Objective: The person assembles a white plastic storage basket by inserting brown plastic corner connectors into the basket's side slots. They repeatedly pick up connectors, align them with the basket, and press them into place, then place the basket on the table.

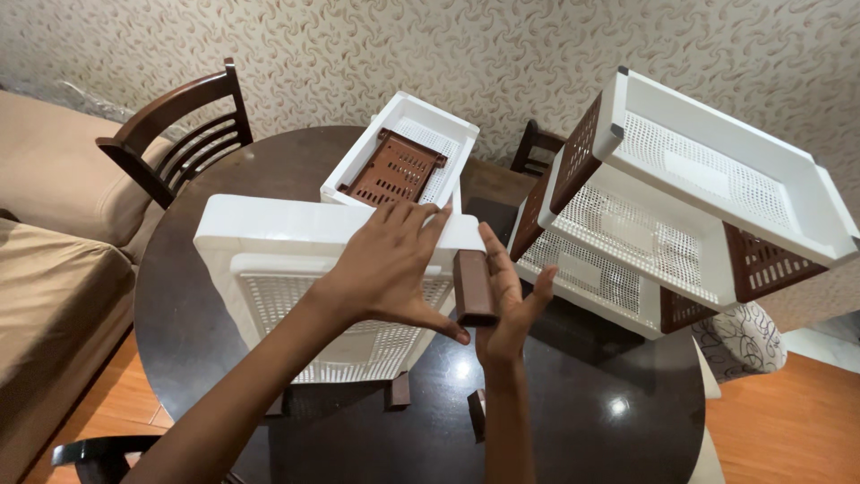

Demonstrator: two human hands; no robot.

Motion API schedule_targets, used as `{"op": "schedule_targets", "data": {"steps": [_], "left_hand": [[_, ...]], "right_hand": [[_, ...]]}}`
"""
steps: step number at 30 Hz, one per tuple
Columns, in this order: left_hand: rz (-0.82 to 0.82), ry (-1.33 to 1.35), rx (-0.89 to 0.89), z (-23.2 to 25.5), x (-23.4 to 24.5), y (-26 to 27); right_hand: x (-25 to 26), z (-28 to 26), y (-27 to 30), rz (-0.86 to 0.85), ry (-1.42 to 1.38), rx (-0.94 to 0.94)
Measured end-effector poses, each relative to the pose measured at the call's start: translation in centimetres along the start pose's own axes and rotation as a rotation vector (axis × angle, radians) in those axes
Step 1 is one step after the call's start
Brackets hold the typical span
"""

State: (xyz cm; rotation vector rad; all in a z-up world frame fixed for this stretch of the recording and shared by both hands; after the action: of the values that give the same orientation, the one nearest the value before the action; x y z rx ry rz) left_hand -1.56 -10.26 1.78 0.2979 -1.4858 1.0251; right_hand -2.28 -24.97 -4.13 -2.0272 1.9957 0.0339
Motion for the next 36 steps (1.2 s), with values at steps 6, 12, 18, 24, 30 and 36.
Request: {"op": "schedule_targets", "data": {"steps": [6,12,18,24,30,36], "left_hand": [[0.042,0.003,-0.015,0.1,0.3,0.0],[0.012,-0.017,-0.002,-0.4,-0.7,-0.5],[-0.064,-0.006,0.045,-0.7,-1.7,-0.6],[-0.030,-0.010,0.035,-0.6,-1.9,-0.5],[-0.025,-0.005,0.015,-0.3,-1.0,-0.3],[-0.285,0.008,0.059,-0.8,-1.5,-0.9]], "right_hand": [[0.2,-0.1,-0.2,0.041,0.043,0.030],[0.8,0.5,-1.0,0.078,0.062,0.056],[1.0,0.4,-1.3,0.125,0.167,0.054],[0.9,-0.6,-1.1,0.119,0.184,0.037],[3.7,-1.7,4.5,0.491,0.644,0.593],[2.2,-5.5,13.0,0.642,1.159,0.800]]}}
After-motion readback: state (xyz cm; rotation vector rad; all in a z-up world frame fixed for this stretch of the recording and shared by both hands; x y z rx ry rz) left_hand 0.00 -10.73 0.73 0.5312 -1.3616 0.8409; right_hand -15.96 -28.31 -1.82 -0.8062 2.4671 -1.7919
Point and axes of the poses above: each hand's wrist, its own y-axis away from the middle knuckle, its own x-axis out of the back of the hand, z = x × y, the point moved 7 cm from there along -y, towards the middle knuckle, and after that the axes turned 2 degrees about y, right-handed, at the moved point
